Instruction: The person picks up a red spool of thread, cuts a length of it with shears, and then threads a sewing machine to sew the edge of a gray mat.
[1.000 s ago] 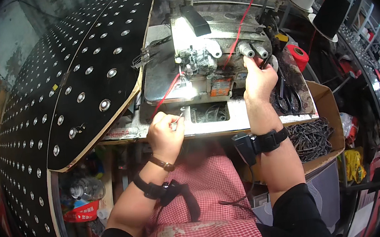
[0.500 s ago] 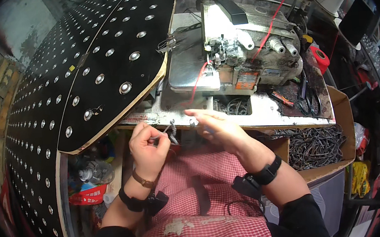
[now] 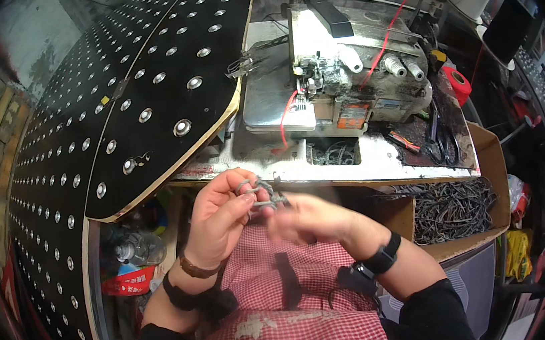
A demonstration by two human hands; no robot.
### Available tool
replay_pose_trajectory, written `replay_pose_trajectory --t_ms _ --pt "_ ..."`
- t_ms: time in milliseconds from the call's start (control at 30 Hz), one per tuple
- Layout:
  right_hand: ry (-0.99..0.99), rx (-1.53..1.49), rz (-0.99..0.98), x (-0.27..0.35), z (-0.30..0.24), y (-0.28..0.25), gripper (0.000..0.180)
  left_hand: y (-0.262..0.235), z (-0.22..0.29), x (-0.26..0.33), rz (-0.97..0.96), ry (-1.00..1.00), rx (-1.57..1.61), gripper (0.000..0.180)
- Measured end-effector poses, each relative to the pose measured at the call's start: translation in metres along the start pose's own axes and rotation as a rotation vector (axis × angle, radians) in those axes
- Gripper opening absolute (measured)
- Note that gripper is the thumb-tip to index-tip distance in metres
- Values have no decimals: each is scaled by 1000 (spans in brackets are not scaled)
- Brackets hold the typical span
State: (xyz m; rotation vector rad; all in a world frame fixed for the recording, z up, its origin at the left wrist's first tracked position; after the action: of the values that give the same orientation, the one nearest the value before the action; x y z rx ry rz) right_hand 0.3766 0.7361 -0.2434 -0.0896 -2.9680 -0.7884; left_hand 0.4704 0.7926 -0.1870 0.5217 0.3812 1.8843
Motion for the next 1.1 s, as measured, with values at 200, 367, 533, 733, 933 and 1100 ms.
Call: replay_pose_trajectory --t_ms 200,367,533,733,933,1100 --pt "-63 190 106 135 -65 -55 13 23 56 -13 233 489 -1587 25" --pt "166 624 1274 358 -99 -201 16 69 40 -44 -177 617 -1570 41" --pt "445 1540 1443 459 -60 -253 39 63 31 -80 -34 699 -1863 27" --pt "315 1199 1415 354 -70 -199 55 23 82 -112 469 521 -2010 12" --pt "362 1519 1191 280 -97 -167 47 47 100 -128 256 744 -1870 13" --pt "293 1453 1137 248 -94 -154 42 40 43 -127 -60 442 -1834 16"
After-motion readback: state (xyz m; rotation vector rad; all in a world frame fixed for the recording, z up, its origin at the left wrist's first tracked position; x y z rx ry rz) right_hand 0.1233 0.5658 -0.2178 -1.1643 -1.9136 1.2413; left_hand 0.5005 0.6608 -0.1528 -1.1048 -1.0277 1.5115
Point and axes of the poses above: each hand's wrist, its own x-axis away from the middle knuckle, its own y-axis out of the palm, z = x × y, the point moved 7 cm from there along -x, towards the middle knuckle, and after that the axes turned 12 degrees about -y, right-handed, at the moved point
